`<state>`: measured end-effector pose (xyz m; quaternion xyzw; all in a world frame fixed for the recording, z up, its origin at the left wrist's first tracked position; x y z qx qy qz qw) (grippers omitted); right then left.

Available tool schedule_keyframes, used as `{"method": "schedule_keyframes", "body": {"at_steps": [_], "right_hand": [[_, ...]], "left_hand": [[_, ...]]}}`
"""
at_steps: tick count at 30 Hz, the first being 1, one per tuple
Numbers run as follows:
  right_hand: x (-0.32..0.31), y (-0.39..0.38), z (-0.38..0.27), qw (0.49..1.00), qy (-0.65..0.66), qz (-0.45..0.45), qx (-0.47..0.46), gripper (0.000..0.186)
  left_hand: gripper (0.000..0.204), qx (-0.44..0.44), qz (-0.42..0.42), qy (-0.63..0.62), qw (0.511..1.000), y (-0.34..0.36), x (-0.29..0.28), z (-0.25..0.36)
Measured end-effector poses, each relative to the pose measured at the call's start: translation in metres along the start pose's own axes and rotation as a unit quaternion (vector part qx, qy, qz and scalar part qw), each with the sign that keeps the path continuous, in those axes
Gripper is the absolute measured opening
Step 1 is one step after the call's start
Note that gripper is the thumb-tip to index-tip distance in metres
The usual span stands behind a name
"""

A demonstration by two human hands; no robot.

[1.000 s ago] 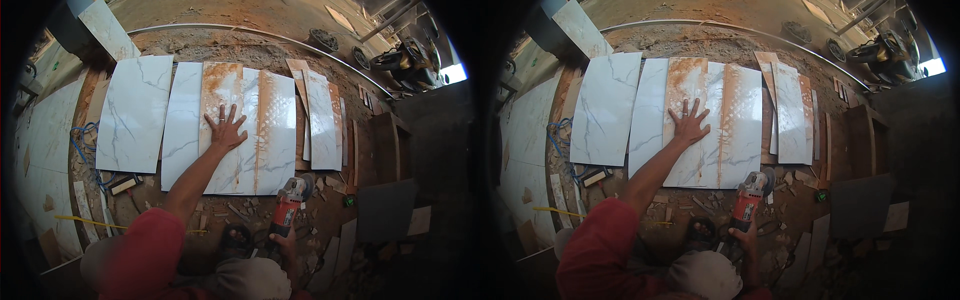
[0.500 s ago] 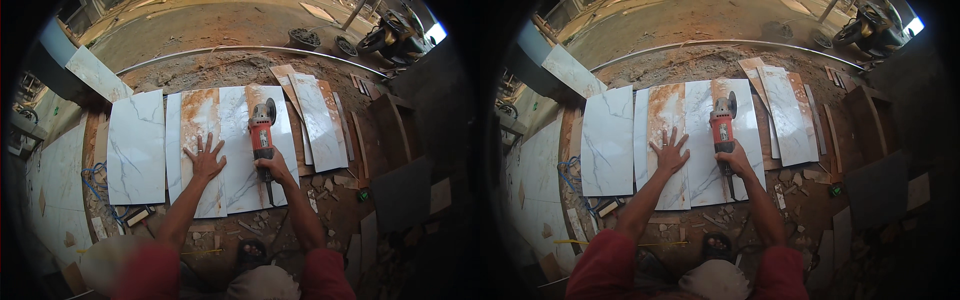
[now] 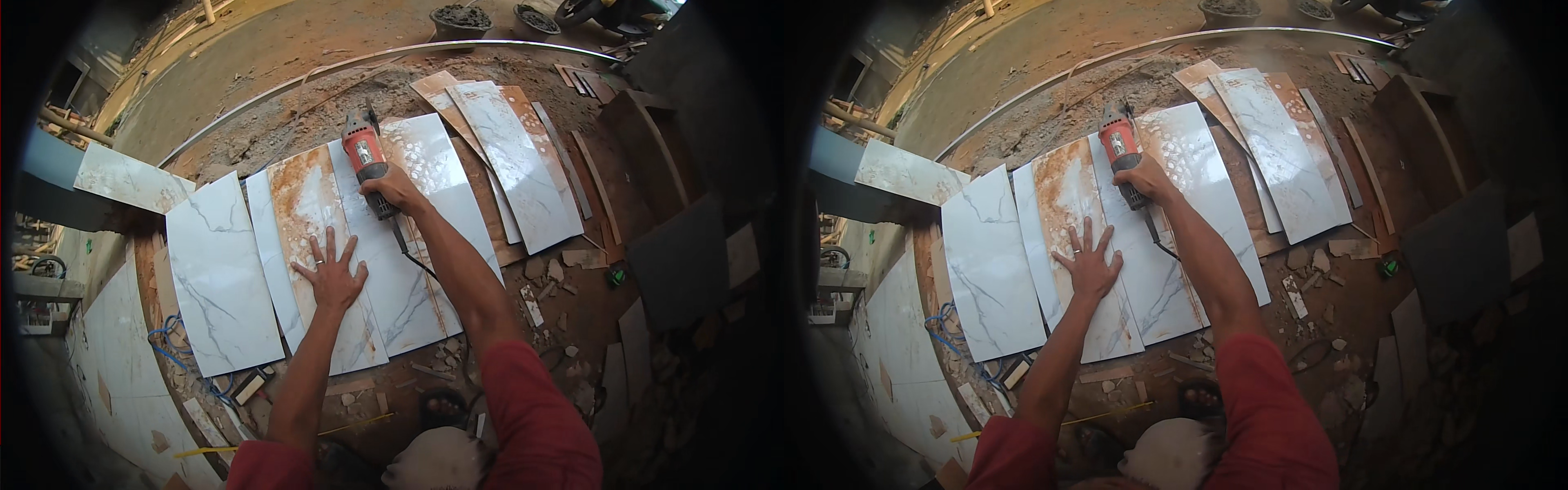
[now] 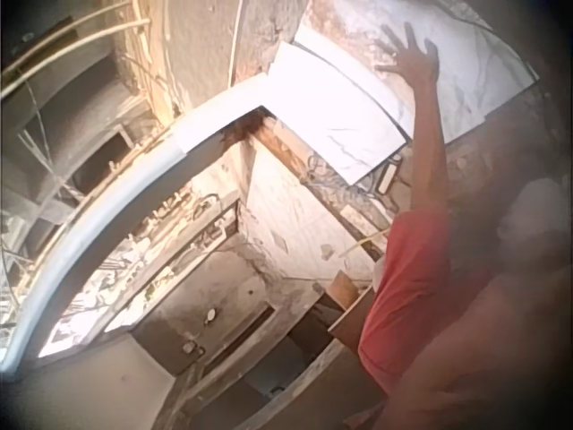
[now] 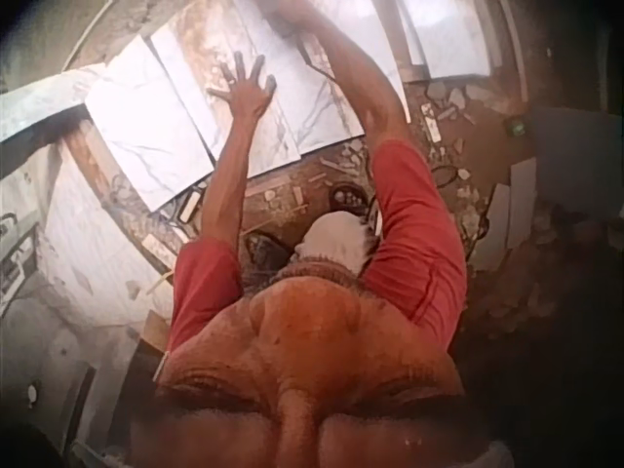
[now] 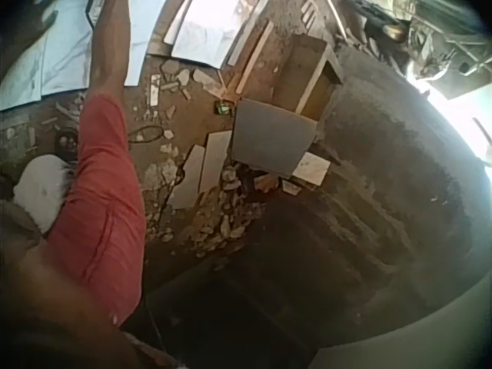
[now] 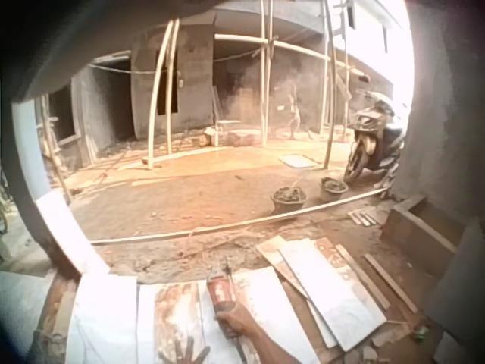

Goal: The person measures tiles with a tape measure, cuts a tile using an angle grinder, and aligns the cut tiles side by side by hand.

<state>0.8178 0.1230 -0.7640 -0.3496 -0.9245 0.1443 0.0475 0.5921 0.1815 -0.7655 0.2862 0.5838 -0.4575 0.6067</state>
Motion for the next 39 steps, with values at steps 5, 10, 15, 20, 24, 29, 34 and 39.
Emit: {"method": "schedule_keyframes", "body": {"at_steps": [5, 10, 15, 20, 24, 29, 34, 39], "right_hand": [[-0.001, 0.003, 0.001, 1.0, -0.002, 0.001, -0.019, 0.037], [-0.002, 0.0, 0.004, 1.0, 0.001, 0.005, -0.007, 0.038], [0.002, -0.008, 0.0, 1.0, 0.008, 0.0, -0.009, 0.039], [-0.005, 0.001, 0.004, 1.0, -0.009, 0.005, -0.012, 0.034], [-0.005, 0.007, -0.003, 1.0, -0.002, -0.003, -0.012, 0.028], [-0.005, 0.007, -0.005, 1.0, -0.004, -0.013, 0.012, 0.025], [-0.001, -0.007, 0.004, 1.0, 0.021, -0.003, -0.003, 0.031], [0.001, -0.017, 0.014, 0.999, 0.035, 0.001, -0.004, 0.038]], "left_hand": [[0.06, 0.002, -0.003, 0.01, 1.0, 0.002, 0.002, 0.0], [0.061, 0.002, -0.004, 0.014, 1.0, 0.003, 0.004, -0.001], [0.061, 0.002, 0.003, 0.011, 1.0, 0.002, 0.004, -0.003], [0.06, 0.007, 0.011, 0.002, 1.0, 0.004, 0.005, 0.0], [0.061, 0.005, -0.006, 0.015, 1.0, 0.003, 0.004, 0.001], [0.061, 0.005, -0.003, 0.017, 1.0, 0.003, 0.004, 0.001], [0.061, 0.005, -0.001, 0.021, 1.0, 0.002, 0.004, 0.0], [0.061, 0.005, 0.001, 0.02, 1.0, 0.001, 0.005, 0.0]]}}
Point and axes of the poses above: each hand's wrist, its own y-axis towards the middle knuckle, its own x-axis out of the palm, z = x × y, the point moved 7 cm from there along y, towards the middle knuckle, and after that the axes turned 6 degrees about -z, right-handed, at the moved point
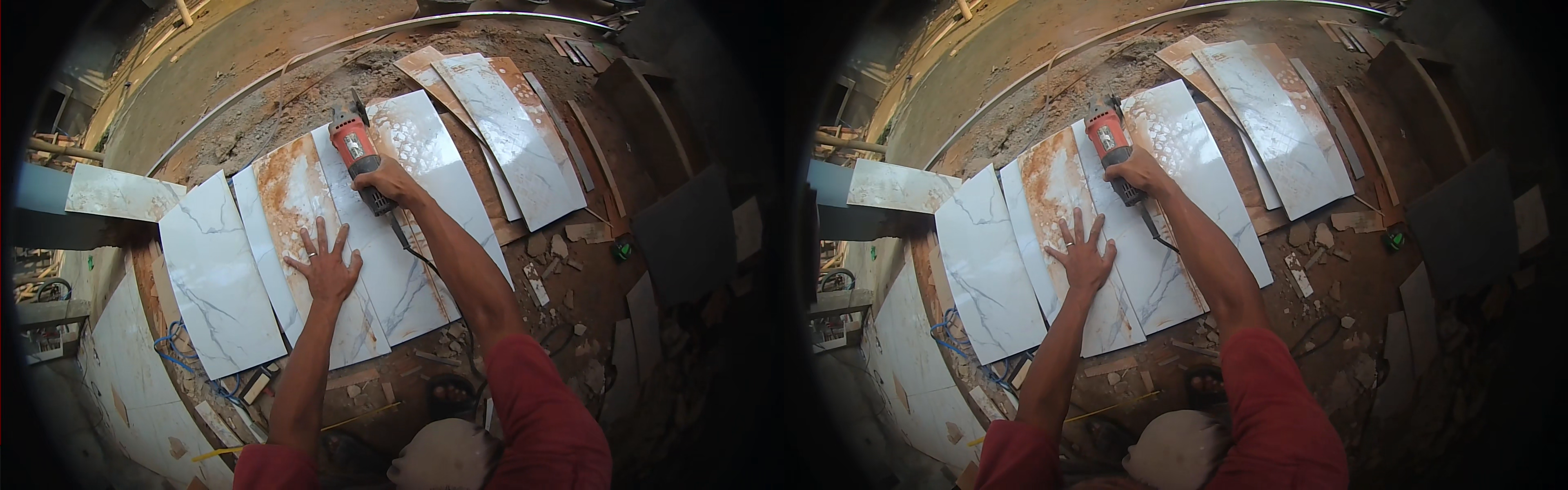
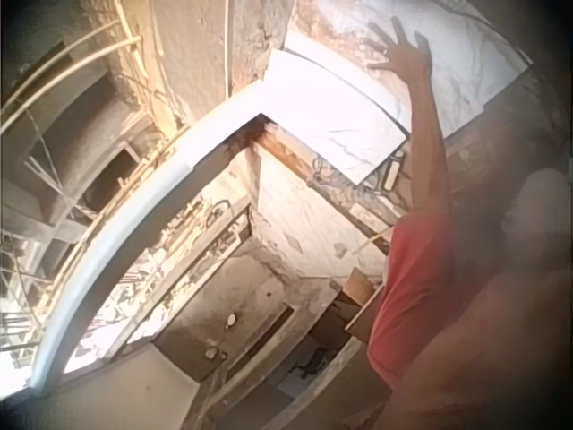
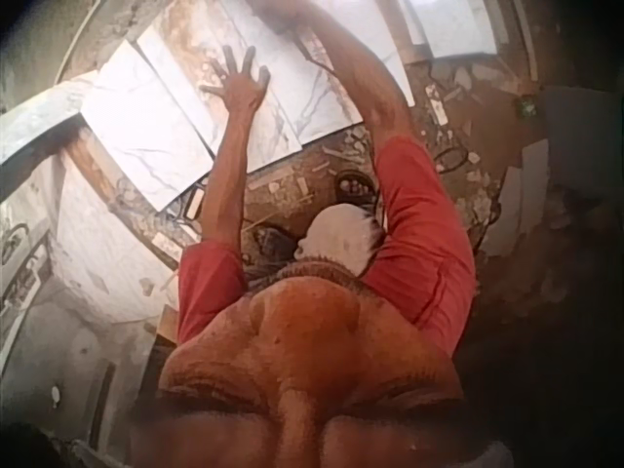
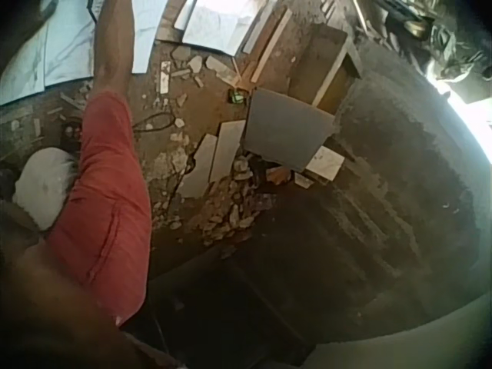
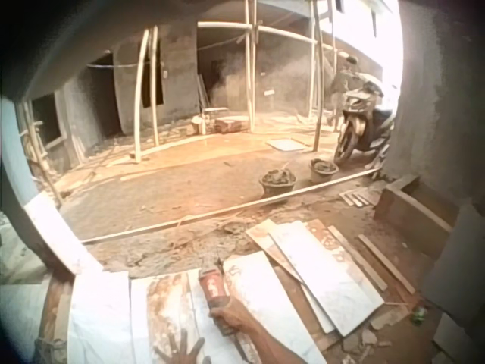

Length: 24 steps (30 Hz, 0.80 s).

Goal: The person measures tiles with a tape measure, cuts a tile using an angle grinder, and aligns the cut tiles side by side by hand.

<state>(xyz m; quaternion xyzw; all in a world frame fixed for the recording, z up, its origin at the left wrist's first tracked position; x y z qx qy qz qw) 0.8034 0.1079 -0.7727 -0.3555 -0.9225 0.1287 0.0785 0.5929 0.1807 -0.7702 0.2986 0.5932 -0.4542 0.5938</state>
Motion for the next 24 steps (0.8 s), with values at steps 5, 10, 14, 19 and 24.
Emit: {"method": "schedule_keyframes", "body": {"at_steps": [5, 10, 14, 19, 24], "right_hand": [[-0.005, 0.01, -0.01, 1.0, -0.019, -0.005, 0.002, 0.035], [-0.007, 0.019, -0.014, 1.0, -0.022, -0.01, 0.004, 0.03], [-0.004, 0.019, -0.017, 0.999, -0.036, -0.003, 0.029, 0.027], [-0.011, 0.03, -0.008, 0.999, -0.037, 0.001, 0.025, 0.028], [-0.004, 0.033, -0.009, 0.999, -0.019, -0.007, 0.046, 0.028]], "left_hand": [[0.061, -0.001, -0.001, 0.003, 1.0, 0.002, -0.003, 0.002], [0.06, 0.003, -0.002, -0.001, 1.0, 0.004, 0.0, 0.003], [0.06, 0.001, -0.001, 0.003, 1.0, 0.002, 0.0, -0.002], [0.061, 0.004, -0.004, -0.003, 1.0, 0.003, 0.002, 0.004], [0.061, -0.001, -0.004, 0.004, 1.0, 0.003, 0.004, -0.002]]}}
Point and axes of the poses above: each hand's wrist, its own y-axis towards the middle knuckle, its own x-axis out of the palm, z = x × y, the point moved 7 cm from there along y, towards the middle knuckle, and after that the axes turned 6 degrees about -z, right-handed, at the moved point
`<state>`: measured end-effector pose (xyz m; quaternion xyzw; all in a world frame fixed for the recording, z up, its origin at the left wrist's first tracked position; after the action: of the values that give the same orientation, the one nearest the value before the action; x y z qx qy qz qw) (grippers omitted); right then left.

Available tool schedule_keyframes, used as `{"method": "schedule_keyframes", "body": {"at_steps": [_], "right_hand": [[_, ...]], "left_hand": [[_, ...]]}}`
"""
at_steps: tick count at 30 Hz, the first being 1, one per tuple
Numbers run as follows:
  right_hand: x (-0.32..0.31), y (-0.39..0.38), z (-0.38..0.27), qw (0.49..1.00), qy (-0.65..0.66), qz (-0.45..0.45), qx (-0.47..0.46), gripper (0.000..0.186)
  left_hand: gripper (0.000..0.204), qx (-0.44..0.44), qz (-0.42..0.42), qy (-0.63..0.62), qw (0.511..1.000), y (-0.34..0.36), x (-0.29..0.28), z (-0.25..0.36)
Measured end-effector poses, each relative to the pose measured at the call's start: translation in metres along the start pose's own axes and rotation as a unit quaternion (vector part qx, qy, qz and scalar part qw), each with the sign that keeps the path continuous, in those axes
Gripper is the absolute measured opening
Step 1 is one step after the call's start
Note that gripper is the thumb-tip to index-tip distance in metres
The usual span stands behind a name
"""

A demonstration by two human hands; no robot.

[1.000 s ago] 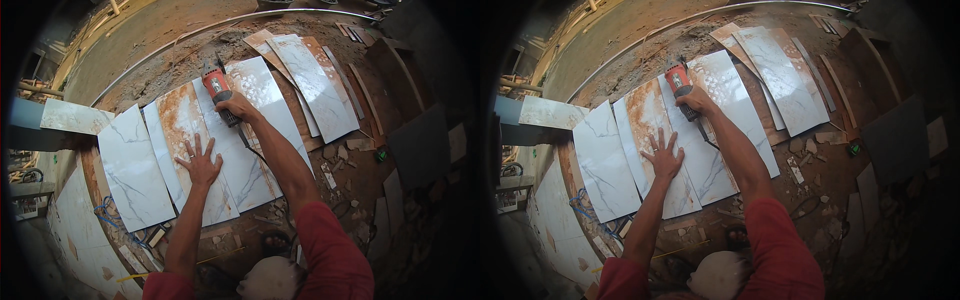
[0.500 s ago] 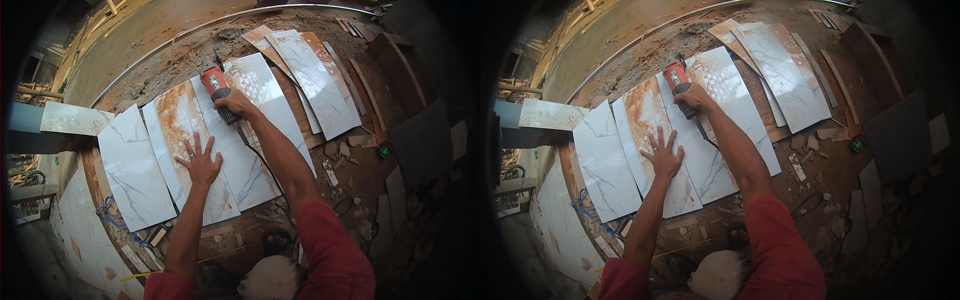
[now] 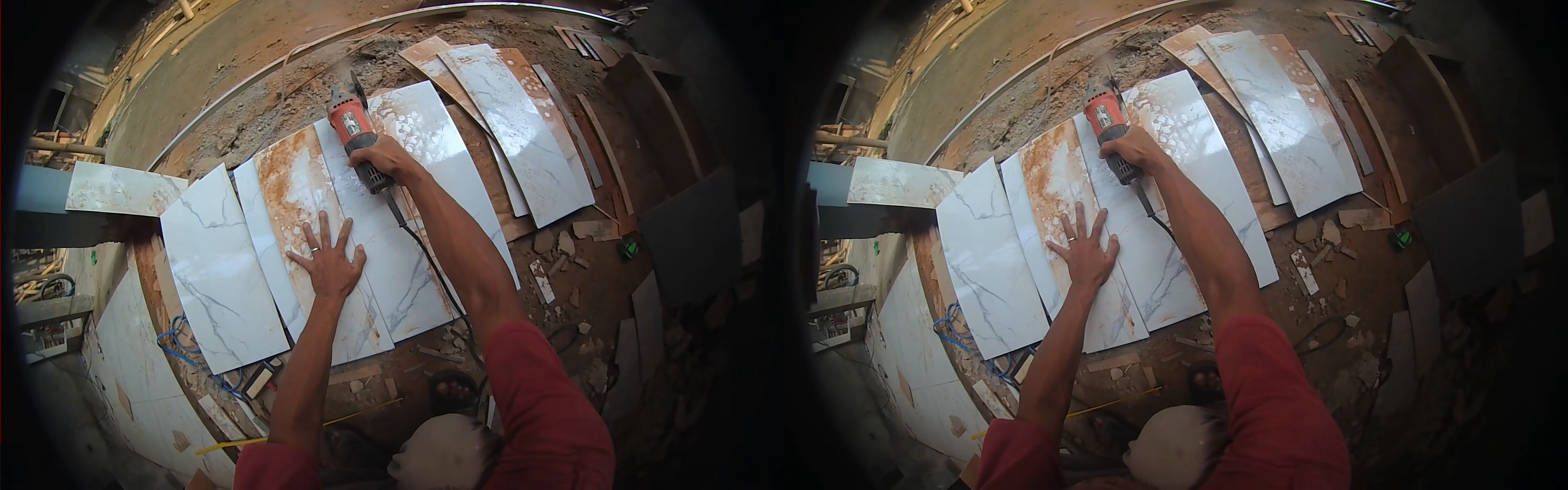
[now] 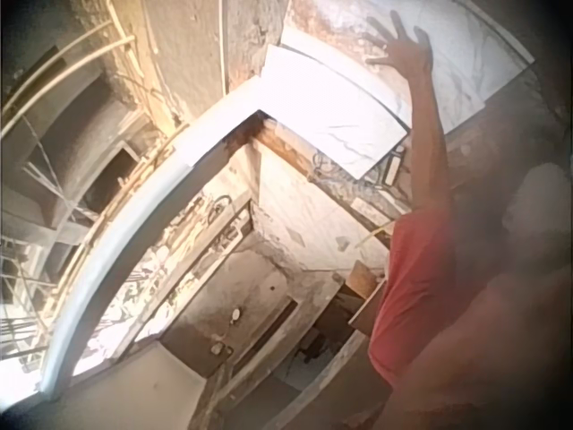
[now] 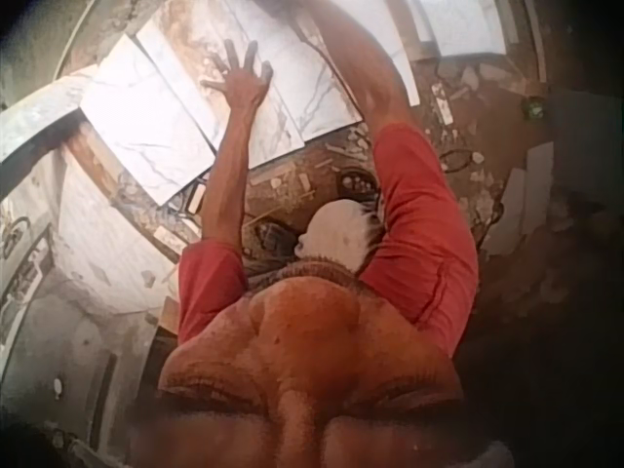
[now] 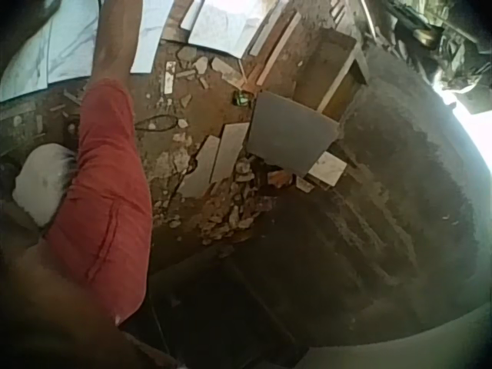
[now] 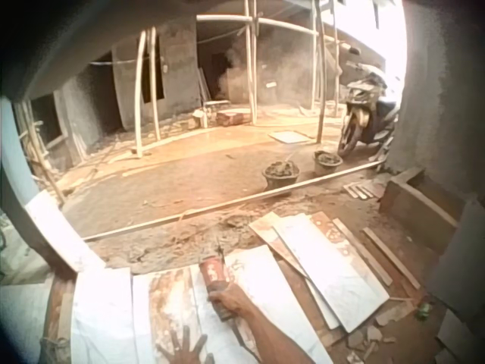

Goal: The person measures tiles with a tape measure, cuts a tile using an angle grinder, and aligns the cut tiles side by side by hand.

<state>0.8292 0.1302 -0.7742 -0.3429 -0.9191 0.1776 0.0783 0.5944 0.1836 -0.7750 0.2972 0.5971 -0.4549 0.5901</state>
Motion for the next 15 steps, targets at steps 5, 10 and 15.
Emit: {"method": "schedule_keyframes", "body": {"at_steps": [5, 10, 15], "right_hand": [[-0.001, 0.0, -0.002, 1.0, 0.003, -0.009, 0.014, 0.029], [-0.001, -0.01, 0.002, 1.0, 0.01, 0.0, 0.013, 0.036], [0.005, -0.029, 0.002, 0.999, 0.024, 0.008, -0.032, 0.042]], "left_hand": [[0.062, 0.0, -0.004, 0.004, 1.0, 0.0, -0.002, 0.003], [0.062, 0.001, -0.002, 0.004, 1.0, 0.0, -0.003, 0.004], [0.062, -0.001, 0.004, 0.004, 1.0, -0.001, -0.003, 0.001]]}}
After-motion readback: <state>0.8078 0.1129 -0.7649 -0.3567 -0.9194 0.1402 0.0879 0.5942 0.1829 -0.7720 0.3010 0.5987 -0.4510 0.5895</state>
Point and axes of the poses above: each hand's wrist, its own y-axis towards the middle knuckle, its own x-axis out of the palm, z = x × y, the point moved 7 cm from there along y, towards the middle knuckle, and after that the axes turned 6 degrees about -z, right-handed, at the moved point
